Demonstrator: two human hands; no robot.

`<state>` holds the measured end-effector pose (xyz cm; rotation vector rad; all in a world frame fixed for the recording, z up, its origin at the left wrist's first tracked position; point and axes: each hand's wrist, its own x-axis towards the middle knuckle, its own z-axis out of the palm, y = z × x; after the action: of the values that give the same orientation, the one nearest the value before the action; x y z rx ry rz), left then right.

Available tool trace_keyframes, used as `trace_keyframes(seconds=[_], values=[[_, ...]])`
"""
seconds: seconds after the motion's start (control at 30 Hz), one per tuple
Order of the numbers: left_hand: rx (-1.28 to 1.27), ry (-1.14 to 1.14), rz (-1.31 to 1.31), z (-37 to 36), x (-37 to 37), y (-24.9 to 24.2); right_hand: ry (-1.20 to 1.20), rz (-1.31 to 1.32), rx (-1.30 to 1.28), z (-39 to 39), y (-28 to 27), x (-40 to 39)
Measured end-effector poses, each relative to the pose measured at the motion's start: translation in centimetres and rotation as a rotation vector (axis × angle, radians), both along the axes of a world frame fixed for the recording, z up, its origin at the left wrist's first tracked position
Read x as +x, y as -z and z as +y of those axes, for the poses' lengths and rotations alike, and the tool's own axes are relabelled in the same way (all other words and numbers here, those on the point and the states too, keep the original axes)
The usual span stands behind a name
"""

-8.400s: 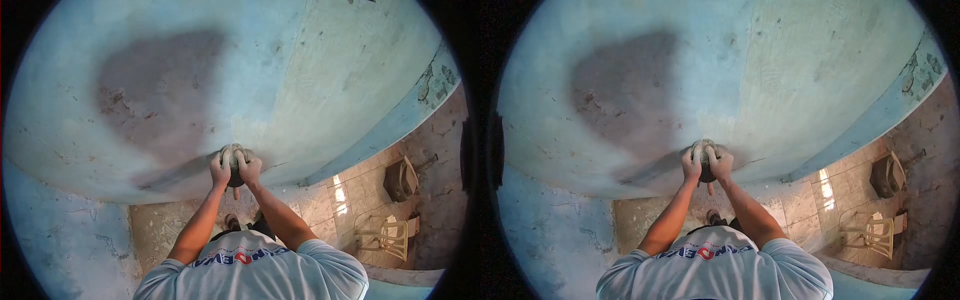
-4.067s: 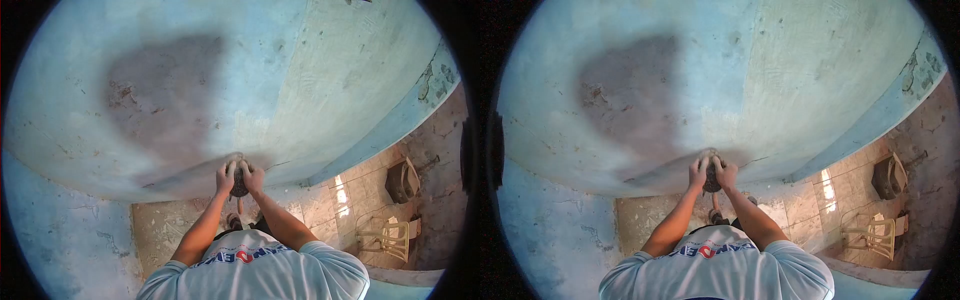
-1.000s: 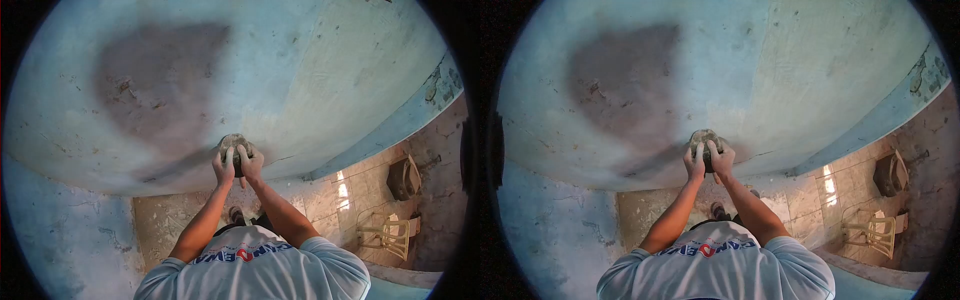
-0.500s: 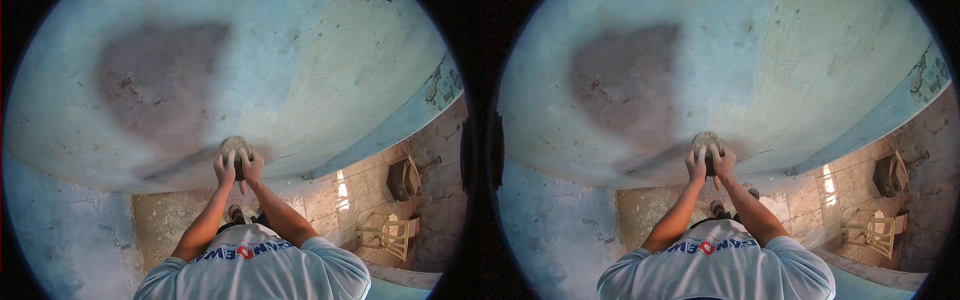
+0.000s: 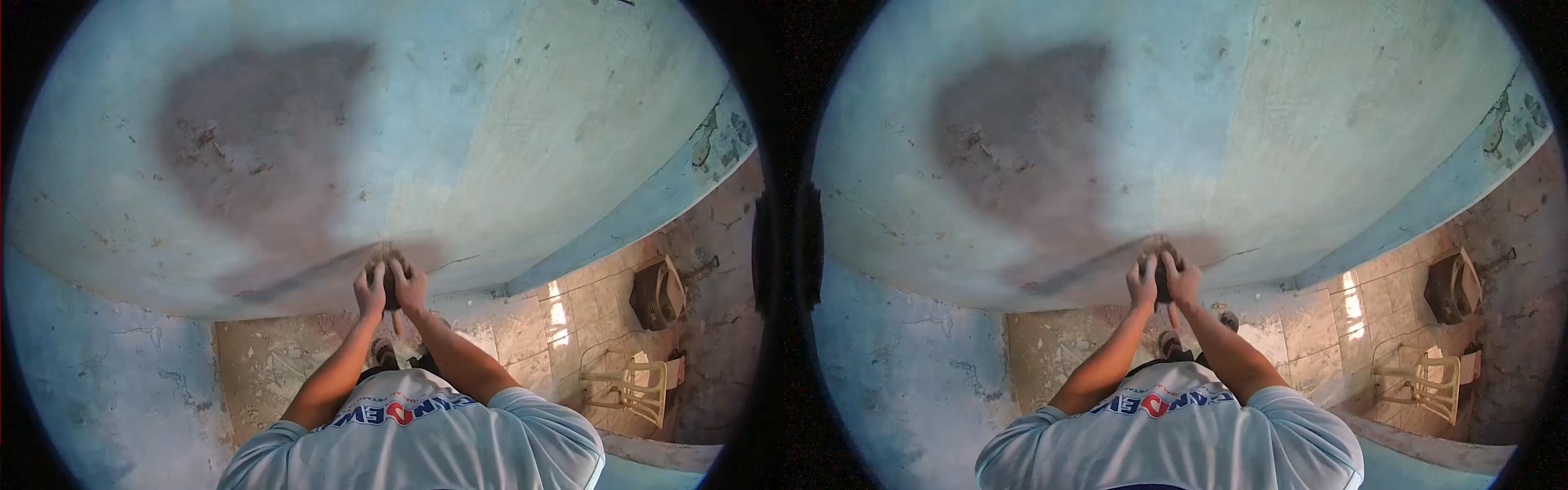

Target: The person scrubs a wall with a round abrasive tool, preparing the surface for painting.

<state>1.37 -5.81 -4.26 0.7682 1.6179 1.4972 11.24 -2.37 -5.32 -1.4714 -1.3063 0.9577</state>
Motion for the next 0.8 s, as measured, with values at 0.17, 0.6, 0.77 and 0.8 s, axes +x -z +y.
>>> trace_keyframes(seconds=[0.17, 0.6, 0.77, 0.8], values=[[0.091, -0.009, 0.079, 1.8, -0.6, 0.4, -0.014, 0.142, 0.074, 1.1, -1.6, -0.8], [0.21, -0.002, 0.153, 2.5, -1.1, -3.4, -0.006, 0.201, 0.057, 1.8, -3.8, -1.0], [0.097, 0.049, 0.018, 2.2, -1.3, -4.9, 0.01, 0.184, 0.072, 1.9, -5.3, -1.2], [0.025, 0.063, 0.045, 1.5, -1.1, -3.9, 0.015, 0.119, 0.024, 1.4, -2.8, -0.6]])
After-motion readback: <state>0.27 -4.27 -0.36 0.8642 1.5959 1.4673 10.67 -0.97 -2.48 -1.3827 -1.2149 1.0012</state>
